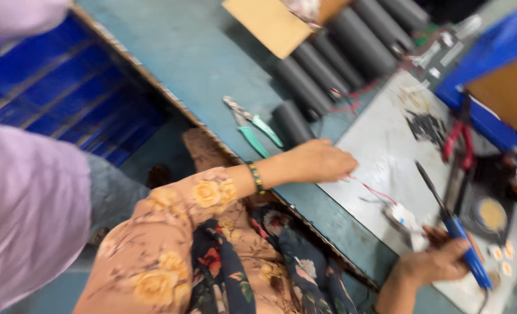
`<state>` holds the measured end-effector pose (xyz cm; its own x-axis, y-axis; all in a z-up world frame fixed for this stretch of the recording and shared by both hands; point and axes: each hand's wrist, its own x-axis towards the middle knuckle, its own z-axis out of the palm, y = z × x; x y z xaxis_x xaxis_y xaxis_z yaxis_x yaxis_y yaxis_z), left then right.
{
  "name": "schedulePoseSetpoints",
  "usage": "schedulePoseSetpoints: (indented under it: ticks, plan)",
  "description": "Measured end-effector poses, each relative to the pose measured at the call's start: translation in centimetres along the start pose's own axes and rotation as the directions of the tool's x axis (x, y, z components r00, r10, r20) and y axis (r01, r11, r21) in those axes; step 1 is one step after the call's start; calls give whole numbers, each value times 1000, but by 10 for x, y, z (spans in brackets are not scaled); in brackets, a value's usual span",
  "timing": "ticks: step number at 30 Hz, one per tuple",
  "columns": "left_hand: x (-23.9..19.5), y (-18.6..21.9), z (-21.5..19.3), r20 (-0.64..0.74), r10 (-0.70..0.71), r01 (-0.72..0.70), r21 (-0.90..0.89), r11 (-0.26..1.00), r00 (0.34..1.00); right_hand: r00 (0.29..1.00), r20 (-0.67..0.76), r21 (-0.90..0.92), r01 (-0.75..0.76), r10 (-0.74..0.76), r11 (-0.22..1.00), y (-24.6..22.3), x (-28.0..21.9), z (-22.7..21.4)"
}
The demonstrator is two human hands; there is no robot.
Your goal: The person strips wire ends, inserts them into a small white connector, and uses a soldering iron to attach the wires to the connector. They then place heat shrink tubing over the connections and set the completed unit aside.
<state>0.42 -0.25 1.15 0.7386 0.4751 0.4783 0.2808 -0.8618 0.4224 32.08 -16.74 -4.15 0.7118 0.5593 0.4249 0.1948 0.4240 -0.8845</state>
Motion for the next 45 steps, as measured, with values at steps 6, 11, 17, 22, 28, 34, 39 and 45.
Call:
schedulePoseSetpoints:
  ticks: [6,11,17,22,28,34,39,45]
  plan:
    - [-6,12,-12,-15,-67,65,-82,994,998,997,-70,-101,-45,38,994,-22,-8,15]
    - [-4,15,-40,-102,60,-60,4,998,993,999,-41,-47,-26,24,999,-37,-7,29]
    - [0,27,-57,-26,13,-15,-64,998,1000,997,-47,-42,-61,59,997,-41,-6,33]
    - [10,36,-41,-36,30,-26,88,996,999,997,-47,-34,-61,59,998,-43,-8,35]
    - [17,36,-16,-53,-21,31,207,978,998,996,-12,-141,-90,89,986,-52,-11,36]
    - [15,34,-9,-72,-75,85,152,985,995,997,68,-220,-24,40,975,-55,-11,42]
    - [14,33,-7,-65,-89,99,162,982,994,997,72,-207,-20,36,978,-54,-13,42]
    - [13,33,-6,-66,-101,110,158,981,993,996,84,-197,-21,38,980,-54,-17,45]
